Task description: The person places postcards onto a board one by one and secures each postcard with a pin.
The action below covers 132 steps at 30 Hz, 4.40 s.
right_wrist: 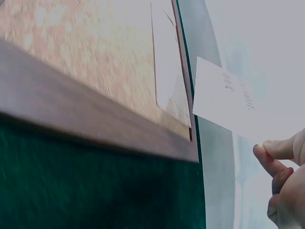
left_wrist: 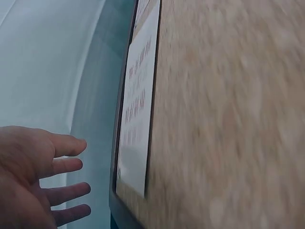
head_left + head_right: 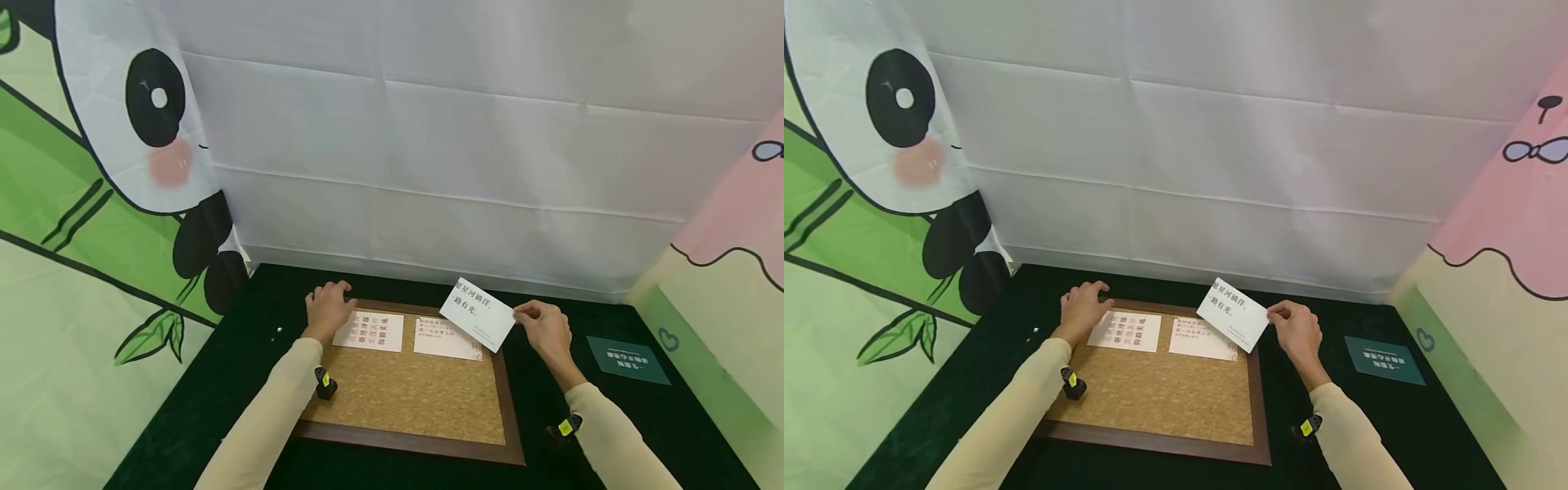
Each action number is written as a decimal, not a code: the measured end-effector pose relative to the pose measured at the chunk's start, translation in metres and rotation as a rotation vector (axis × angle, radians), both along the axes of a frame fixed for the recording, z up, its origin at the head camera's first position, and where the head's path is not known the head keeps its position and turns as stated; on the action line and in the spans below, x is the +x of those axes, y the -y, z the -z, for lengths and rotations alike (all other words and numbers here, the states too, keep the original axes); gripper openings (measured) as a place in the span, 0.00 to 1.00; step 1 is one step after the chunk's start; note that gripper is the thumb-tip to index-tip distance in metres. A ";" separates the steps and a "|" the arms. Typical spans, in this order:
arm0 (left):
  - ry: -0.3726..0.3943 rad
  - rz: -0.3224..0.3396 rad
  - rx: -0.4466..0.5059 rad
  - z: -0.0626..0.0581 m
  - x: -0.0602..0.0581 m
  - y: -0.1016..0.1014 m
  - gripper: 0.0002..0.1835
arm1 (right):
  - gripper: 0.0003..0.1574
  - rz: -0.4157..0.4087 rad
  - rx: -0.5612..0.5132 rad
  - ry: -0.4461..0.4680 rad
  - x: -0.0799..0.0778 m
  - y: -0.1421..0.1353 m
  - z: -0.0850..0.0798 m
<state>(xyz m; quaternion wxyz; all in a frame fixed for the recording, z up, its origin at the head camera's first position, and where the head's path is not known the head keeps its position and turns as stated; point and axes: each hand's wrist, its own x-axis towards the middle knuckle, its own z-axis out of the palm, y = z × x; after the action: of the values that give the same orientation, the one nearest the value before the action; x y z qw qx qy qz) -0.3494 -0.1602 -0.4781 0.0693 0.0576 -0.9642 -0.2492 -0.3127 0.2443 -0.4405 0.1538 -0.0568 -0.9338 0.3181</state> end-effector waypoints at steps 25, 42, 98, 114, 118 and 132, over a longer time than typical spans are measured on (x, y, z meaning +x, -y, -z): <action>0.049 -0.114 -0.027 0.003 0.032 0.098 0.22 | 0.04 -0.302 -0.217 0.093 0.020 0.104 0.014; 0.045 -0.119 -0.027 0.000 0.044 0.120 0.23 | 0.04 -0.510 -0.273 0.162 0.047 0.165 0.038; 0.088 -0.088 -0.024 0.014 0.058 0.138 0.09 | 0.42 -0.617 0.361 0.174 0.070 0.171 0.051; 0.082 -0.074 -0.052 0.019 0.053 0.138 0.09 | 0.42 -0.622 0.341 0.177 0.071 0.171 0.051; 0.084 -0.069 -0.048 0.017 0.053 0.137 0.09 | 0.42 -0.625 0.348 0.178 0.071 0.171 0.052; 0.122 -0.045 -0.033 0.015 0.052 0.135 0.12 | 0.41 -0.631 0.351 0.179 0.071 0.171 0.052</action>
<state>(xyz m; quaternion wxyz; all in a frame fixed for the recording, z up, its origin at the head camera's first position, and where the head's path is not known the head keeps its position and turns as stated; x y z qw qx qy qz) -0.2969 -0.2952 -0.4931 0.0168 0.0930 -0.9691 -0.2279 -0.2418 0.0735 -0.4929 -0.0268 0.2333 -0.9555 0.1786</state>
